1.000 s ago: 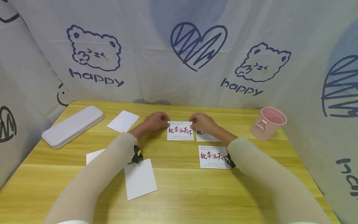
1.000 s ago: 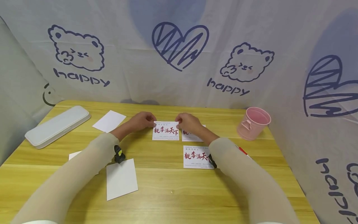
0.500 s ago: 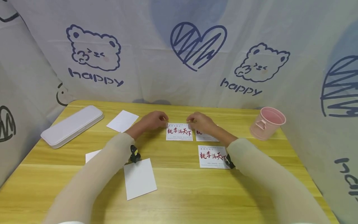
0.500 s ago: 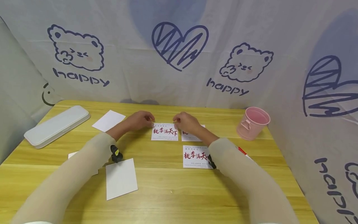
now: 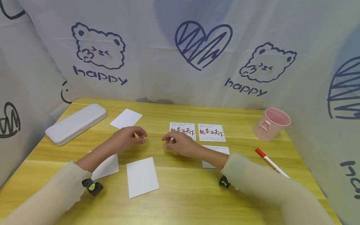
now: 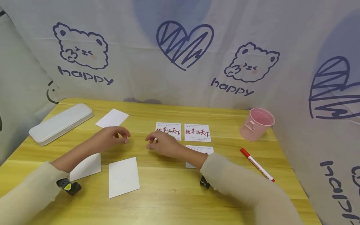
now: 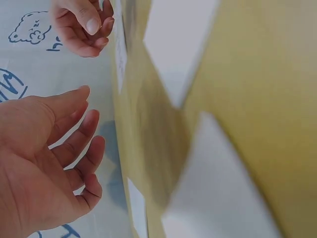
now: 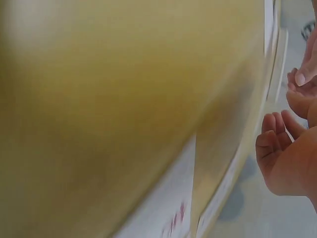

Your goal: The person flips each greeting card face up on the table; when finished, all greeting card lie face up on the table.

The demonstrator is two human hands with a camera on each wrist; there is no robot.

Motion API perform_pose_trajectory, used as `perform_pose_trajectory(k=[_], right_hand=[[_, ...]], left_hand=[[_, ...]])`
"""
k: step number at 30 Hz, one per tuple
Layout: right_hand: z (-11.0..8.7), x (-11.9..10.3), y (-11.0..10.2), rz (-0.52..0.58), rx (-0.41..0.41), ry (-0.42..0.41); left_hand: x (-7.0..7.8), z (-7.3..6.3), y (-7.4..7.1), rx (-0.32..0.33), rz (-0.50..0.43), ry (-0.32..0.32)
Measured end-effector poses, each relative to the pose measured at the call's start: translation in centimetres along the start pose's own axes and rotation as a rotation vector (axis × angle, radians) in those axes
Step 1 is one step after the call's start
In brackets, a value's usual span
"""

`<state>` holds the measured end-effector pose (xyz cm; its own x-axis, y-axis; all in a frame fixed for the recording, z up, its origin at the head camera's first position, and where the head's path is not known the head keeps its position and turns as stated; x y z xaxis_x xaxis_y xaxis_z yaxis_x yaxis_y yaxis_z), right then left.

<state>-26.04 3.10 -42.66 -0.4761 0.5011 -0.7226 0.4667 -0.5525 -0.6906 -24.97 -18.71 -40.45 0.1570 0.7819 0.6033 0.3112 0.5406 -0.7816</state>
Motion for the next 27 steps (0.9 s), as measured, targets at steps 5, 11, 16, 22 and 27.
perform_pose_trajectory(k=[5,11,16,22,27], right_hand=[[-0.6,-1.3,2.5,-0.003,-0.034,0.017],[-0.8,-2.4,4.6,-0.058,-0.055,0.034],[-0.8,-2.6,5.3,-0.131,-0.069,0.043],[-0.5,-2.6,5.8,-0.209,-0.079,0.053],[-0.4,-2.7,5.9,-0.211,-0.077,0.073]], left_hand=[[-1.5,-3.8,0.4,-0.009,-0.016,-0.024],[-3.2,-6.4,0.7,-0.021,0.016,-0.047],[-3.3,-7.2,0.9,-0.055,0.045,-0.035],[-3.5,-7.4,1.4,-0.055,0.078,-0.046],[-3.5,-7.4,1.7,-0.033,0.086,-0.055]])
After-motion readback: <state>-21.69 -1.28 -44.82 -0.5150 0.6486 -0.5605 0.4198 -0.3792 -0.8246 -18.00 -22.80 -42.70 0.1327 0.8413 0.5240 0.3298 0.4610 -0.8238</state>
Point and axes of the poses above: each hand's wrist, its own z-axis towards the middle knuckle, its own y-axis out of the palm, x = y × z, the point moved 5 cm from there along z, towards the middle knuckle, and after that the axes turned 5 degrees about -y, right-handed, at the moved point
